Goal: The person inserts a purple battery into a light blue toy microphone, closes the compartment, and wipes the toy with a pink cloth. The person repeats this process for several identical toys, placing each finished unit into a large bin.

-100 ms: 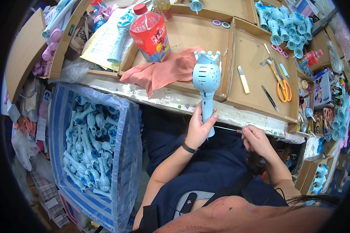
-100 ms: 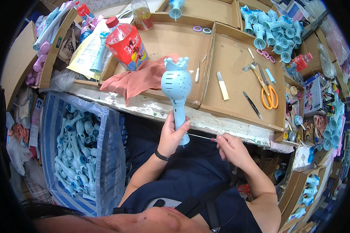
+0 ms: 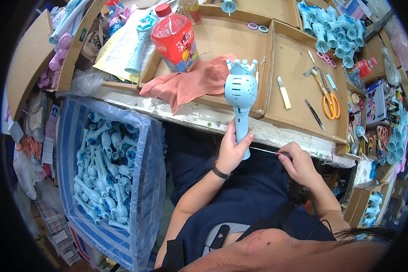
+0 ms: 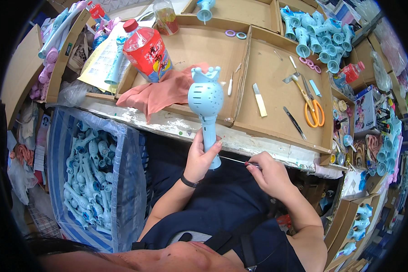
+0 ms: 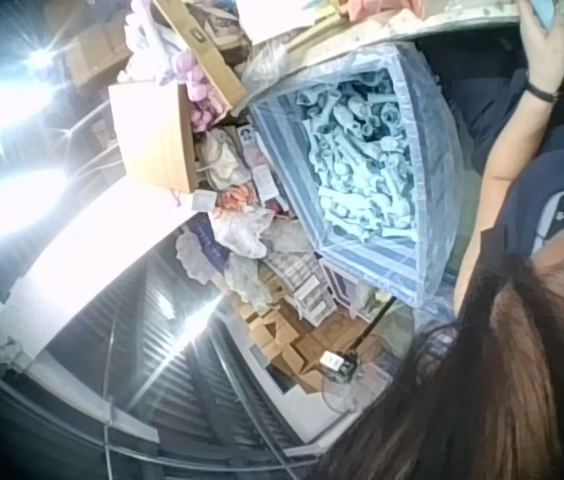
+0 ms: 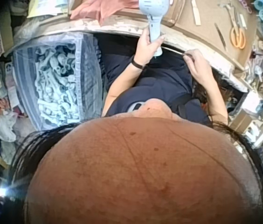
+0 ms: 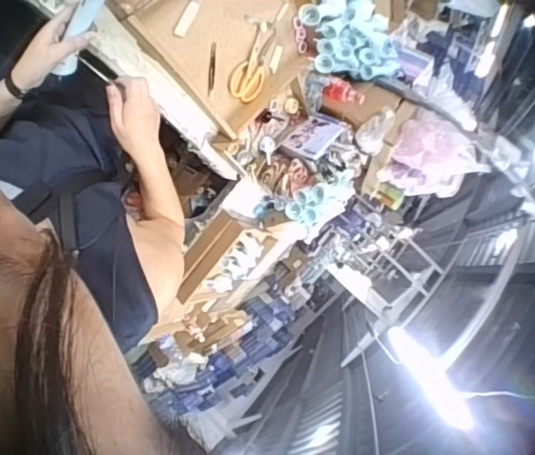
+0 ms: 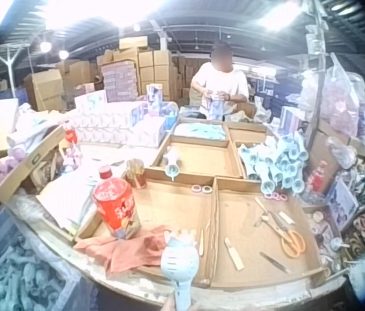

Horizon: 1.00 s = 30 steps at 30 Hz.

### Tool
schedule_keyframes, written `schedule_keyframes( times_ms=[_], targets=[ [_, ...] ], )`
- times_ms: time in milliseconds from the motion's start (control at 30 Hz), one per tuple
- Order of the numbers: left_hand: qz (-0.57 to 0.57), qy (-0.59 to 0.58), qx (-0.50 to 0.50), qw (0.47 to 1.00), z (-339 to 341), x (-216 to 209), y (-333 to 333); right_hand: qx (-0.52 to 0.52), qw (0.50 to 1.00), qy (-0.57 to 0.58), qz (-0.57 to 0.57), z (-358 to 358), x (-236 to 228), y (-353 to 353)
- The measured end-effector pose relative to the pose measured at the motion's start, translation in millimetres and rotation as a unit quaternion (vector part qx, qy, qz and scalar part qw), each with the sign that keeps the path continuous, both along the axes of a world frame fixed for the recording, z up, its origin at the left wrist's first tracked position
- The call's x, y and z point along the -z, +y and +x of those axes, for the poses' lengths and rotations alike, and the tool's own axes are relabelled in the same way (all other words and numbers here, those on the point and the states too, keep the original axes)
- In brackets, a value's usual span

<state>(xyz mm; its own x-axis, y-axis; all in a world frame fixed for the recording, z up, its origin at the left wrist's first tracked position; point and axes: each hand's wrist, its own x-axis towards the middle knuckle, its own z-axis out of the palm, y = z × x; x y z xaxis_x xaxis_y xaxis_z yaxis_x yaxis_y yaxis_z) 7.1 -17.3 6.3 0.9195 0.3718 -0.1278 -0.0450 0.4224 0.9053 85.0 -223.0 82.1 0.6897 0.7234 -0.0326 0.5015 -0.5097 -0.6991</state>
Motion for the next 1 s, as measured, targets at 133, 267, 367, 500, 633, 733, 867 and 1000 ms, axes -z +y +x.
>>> schedule_keyframes(
  times_ms=[133,267,367,500,633,733,867,1000],
  targets=[
    [0.009,0.015,0.003,1.000,1,1,1,0.032,0.993,0.112,-0.036,6,8,2],
    [0.020,0.010,-0.001,1.000,1,1,1,0.146,0.840,0.521,-0.032,16,6,4],
    [0.035,0.013,0.000,0.999,1,1,1,0.030,0.974,0.222,0.042,11,6,6],
    [0.035,0.017,0.002,0.999,0,1,1,-0.124,0.973,-0.194,0.018,6,9,7],
    [0.051,0.019,0.002,0.999,0,2,2,0.039,0.972,0.227,0.056,18,15,16],
    [0.054,0.018,0.001,0.998,0,2,1,0.138,0.761,0.634,-0.011,35,13,8],
    [0.041,0.009,0.000,0.999,0,2,0,-0.094,0.990,-0.023,0.098,17,31,4],
    [0.009,0.011,0.001,1.000,1,2,2,-0.074,0.989,0.005,0.127,11,48,7]
  ],
)
